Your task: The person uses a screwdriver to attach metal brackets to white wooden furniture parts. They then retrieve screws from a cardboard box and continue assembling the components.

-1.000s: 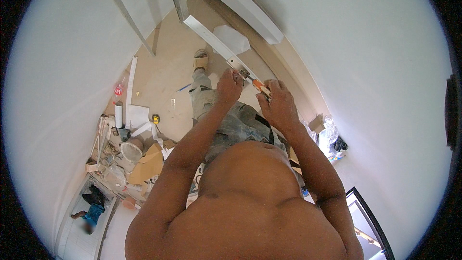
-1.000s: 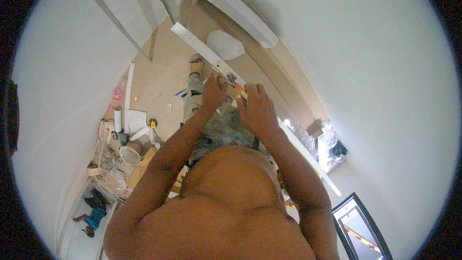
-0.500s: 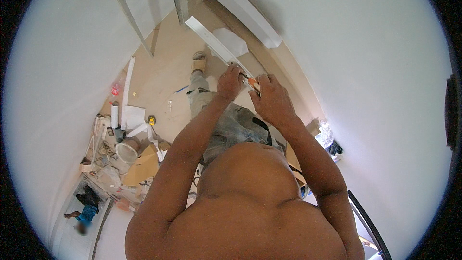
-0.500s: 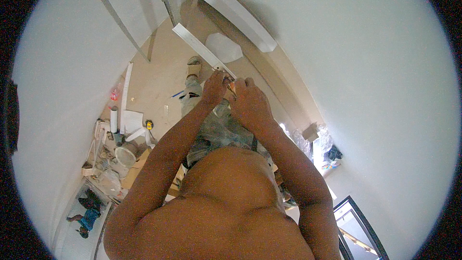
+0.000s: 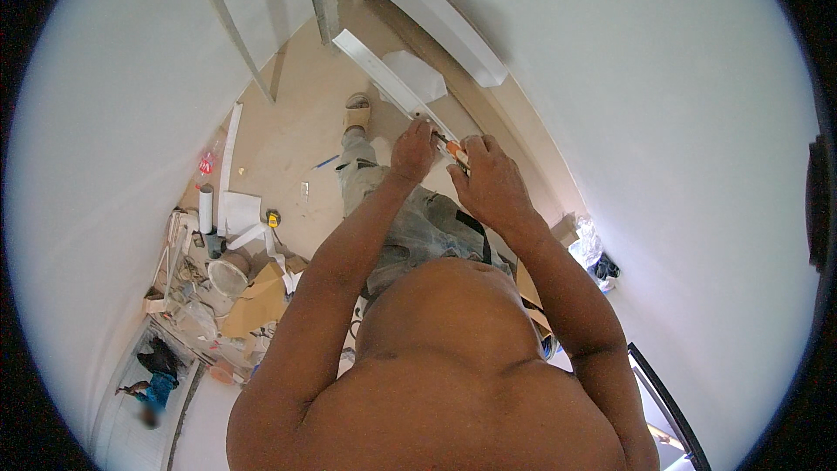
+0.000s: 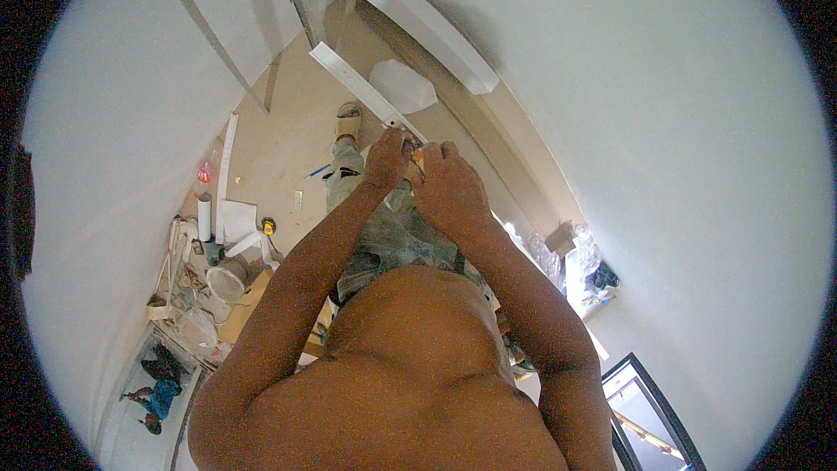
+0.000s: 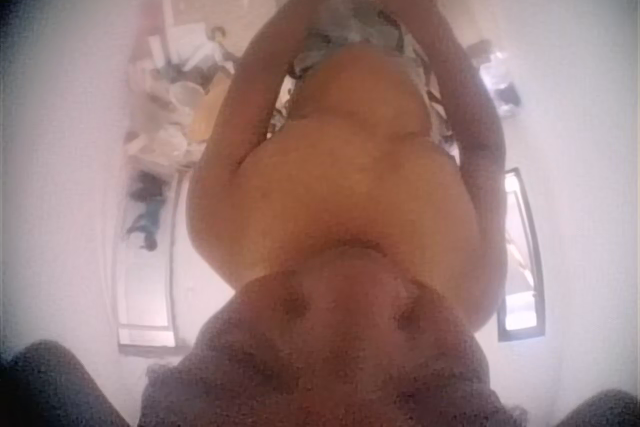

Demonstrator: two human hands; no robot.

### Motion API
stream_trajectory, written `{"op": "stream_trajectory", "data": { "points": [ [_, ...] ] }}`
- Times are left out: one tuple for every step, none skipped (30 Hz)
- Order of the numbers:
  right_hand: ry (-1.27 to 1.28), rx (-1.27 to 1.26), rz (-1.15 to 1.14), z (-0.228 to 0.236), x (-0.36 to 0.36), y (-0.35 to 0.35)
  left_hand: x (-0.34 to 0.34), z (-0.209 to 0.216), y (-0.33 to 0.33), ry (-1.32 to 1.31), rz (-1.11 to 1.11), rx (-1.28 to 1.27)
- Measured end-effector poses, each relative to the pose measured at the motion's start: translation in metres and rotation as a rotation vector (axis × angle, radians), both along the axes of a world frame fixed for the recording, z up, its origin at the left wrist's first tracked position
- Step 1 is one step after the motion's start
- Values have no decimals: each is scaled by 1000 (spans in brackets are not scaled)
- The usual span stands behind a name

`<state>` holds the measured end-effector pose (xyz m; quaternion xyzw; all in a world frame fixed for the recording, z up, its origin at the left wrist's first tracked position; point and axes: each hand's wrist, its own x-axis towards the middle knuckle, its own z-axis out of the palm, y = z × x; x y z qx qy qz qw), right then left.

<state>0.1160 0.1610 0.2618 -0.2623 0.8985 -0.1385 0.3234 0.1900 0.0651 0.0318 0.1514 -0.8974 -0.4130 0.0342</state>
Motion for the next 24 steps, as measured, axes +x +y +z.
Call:
{"op": "stream_trajectory", "data": {
  "points": [
    [0,5,2,0,0,0,0,0,0,6,0,-8],
    [-5,4,-3,0,-1,0,0,0,0,32,4,-24],
    [-11,3,-8,0,-1,0,-1,0,0,56,11,-49],
    [-17,2,-13,1,-1,0,-1,1,0,79,18,-73],
    [-15,7,-16,1,0,0,-1,2,0,60,16,-65],
    [-13,12,-19,1,0,-1,-1,3,0,42,14,-57],
    [-11,17,-22,1,0,-1,-1,4,0,22,14,-43],
    [-7,14,-23,1,0,-2,-1,5,0,-7,-1,-36],
    [-3,12,-23,1,1,-2,-1,6,-1,-36,-13,-23],
    [-3,15,-31,1,1,-2,-1,8,-1,-65,-24,-12],
    [-2,9,-23,1,1,-3,-1,9,-2,-86,-15,16],
    [-6,9,-22,1,1,-3,-2,10,-2,-108,-6,45],
    [-11,9,-21,1,1,-4,-2,11,-2,-116,6,78],
    [-6,4,-17,1,0,-4,-2,12,-3,-81,0,97],
    [0,0,-13,1,0,-4,-1,13,-5,-34,-4,120],
    [5,-5,-8,2,-1,-4,-1,14,-5,-33,-7,149],
    [4,-2,-9,2,-1,-5,0,15,-5,34,-18,105],
    [3,1,-11,2,-2,-5,0,16,-5,54,-28,65],
    [1,3,-13,3,-3,-6,1,18,-5,74,-37,26],
    [8,-9,-7,3,-3,-6,1,19,-4,81,-86,-2],
    [14,-21,-2,3,-4,-7,1,20,-4,88,-134,-30],
    [11,-11,-3,3,-4,-7,1,20,-4,139,-171,-80],
    [14,-17,9,2,-5,-7,1,20,-3,98,-185,-87],
    [11,-3,14,0,-5,-8,1,19,-4,103,-190,-117]
  ]
}}
